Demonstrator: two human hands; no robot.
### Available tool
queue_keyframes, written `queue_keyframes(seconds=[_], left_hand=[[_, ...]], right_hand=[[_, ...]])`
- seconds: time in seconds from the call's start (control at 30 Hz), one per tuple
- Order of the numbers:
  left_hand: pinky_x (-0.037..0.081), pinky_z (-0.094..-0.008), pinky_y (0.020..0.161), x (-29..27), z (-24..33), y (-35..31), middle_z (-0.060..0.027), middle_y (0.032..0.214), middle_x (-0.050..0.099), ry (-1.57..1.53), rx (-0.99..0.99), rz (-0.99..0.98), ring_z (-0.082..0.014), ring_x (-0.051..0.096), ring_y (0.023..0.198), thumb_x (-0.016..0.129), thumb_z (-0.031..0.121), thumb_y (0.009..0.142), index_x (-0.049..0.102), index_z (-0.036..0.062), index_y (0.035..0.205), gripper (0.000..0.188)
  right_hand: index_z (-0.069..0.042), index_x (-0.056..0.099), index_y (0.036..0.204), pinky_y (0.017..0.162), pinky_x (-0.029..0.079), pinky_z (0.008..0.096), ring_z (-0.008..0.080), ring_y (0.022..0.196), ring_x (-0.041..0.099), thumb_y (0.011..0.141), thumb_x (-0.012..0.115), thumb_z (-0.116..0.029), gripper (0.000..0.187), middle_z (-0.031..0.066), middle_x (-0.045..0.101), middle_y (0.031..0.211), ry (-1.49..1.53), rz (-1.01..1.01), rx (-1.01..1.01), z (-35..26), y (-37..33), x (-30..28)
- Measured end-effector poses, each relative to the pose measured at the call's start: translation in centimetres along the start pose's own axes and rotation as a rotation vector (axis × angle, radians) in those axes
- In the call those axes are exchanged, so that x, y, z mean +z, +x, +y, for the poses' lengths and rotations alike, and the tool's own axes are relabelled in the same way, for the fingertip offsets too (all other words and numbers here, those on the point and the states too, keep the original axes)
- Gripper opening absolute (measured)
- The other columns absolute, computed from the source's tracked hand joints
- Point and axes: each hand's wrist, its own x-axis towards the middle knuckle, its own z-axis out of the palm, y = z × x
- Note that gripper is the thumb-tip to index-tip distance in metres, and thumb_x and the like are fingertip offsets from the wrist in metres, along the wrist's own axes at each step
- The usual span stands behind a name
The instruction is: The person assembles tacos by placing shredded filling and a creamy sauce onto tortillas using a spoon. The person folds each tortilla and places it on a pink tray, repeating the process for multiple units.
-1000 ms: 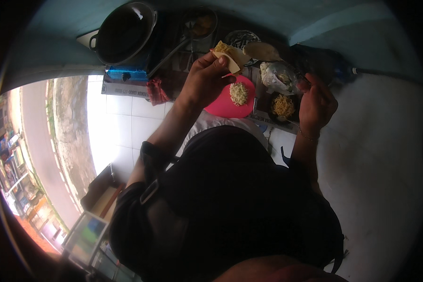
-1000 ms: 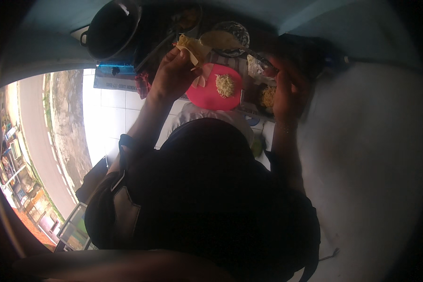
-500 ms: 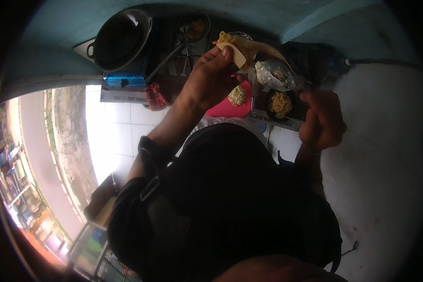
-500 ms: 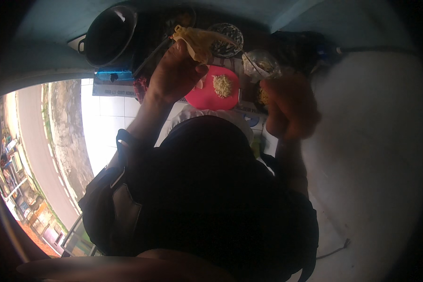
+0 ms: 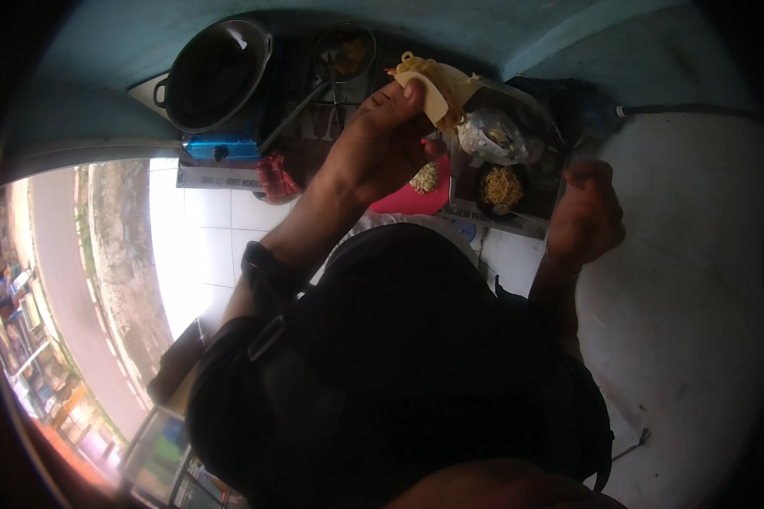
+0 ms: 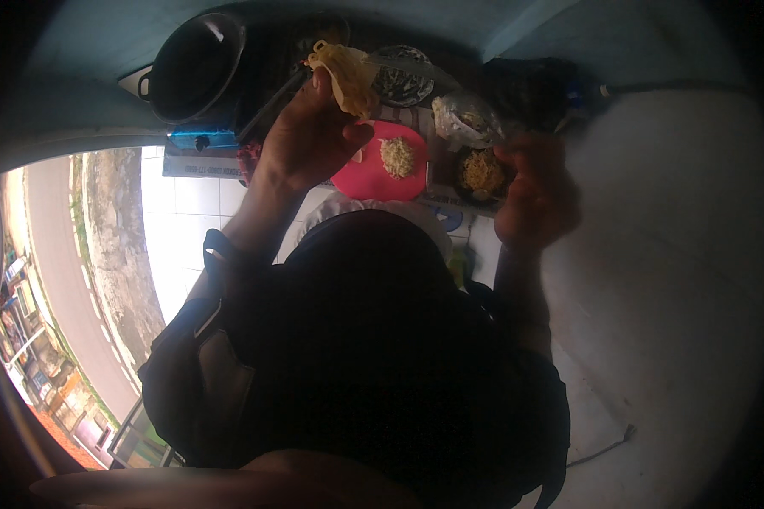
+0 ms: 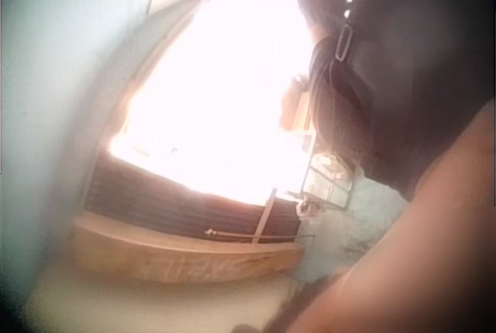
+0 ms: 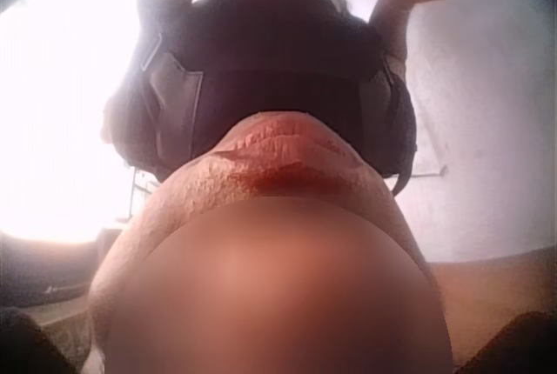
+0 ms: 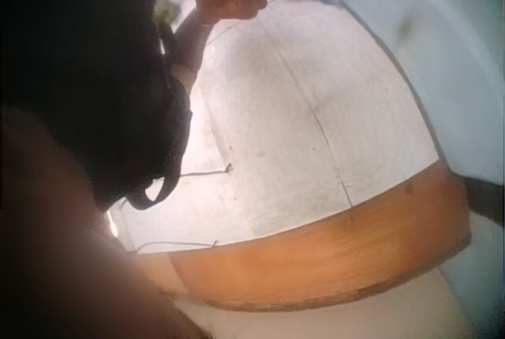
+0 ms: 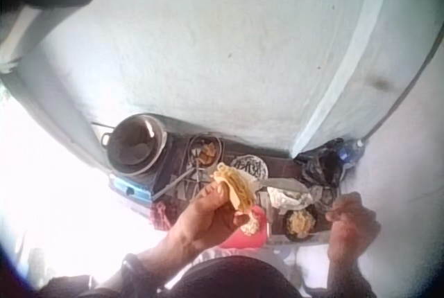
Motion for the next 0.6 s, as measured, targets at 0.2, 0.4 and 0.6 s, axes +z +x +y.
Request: queue_keyframes(seconds=[0.2,0.4,0.6], left_hand=[[0.044,-0.0227,0.06,0.6,0.1,-0.2,-0.0039,0.11,0.059,0.003,-0.015,-0.022,-0.013,0.056,0.092,0.065,0.032,0.088,0.054,0.0111,0.117,0.037],[0.044,-0.0231,0.061,1.7,0.3,-0.4,-0.0016,0.105,0.061,-0.018,-0.011,-0.064,-0.0102,0.058,0.09,0.06,0.032,0.092,0.057,0.0102,0.113,0.03],[0.046,-0.0222,0.064,2.5,0.3,-0.3,-0.0024,0.104,0.063,-0.097,-0.041,-0.132,-0.0094,0.059,0.09,0.057,0.033,0.093,0.057,0.0081,0.112,0.031]], right_hand=[[0.0,0.066,0.1,0.079,0.05,0.044,0.0315,0.089,0.064,0.089,0.063,-0.023,0.026,0.0155,0.069,0.089,-0.022,0.05,-0.026,0.8,-0.1,-0.2],[-0.001,0.059,0.11,0.08,0.044,0.0431,0.0331,0.099,0.054,0.095,0.053,-0.02,0.025,0.0149,0.061,0.113,0.096,-0.126,-0.079,2.1,-0.2,-0.9],[-0.007,0.058,0.116,0.084,0.043,0.0437,0.033,0.104,0.053,0.093,0.057,-0.025,0.029,0.0104,0.061,0.119,0.143,-0.139,-0.026,2.7,-0.6,-1.5]])
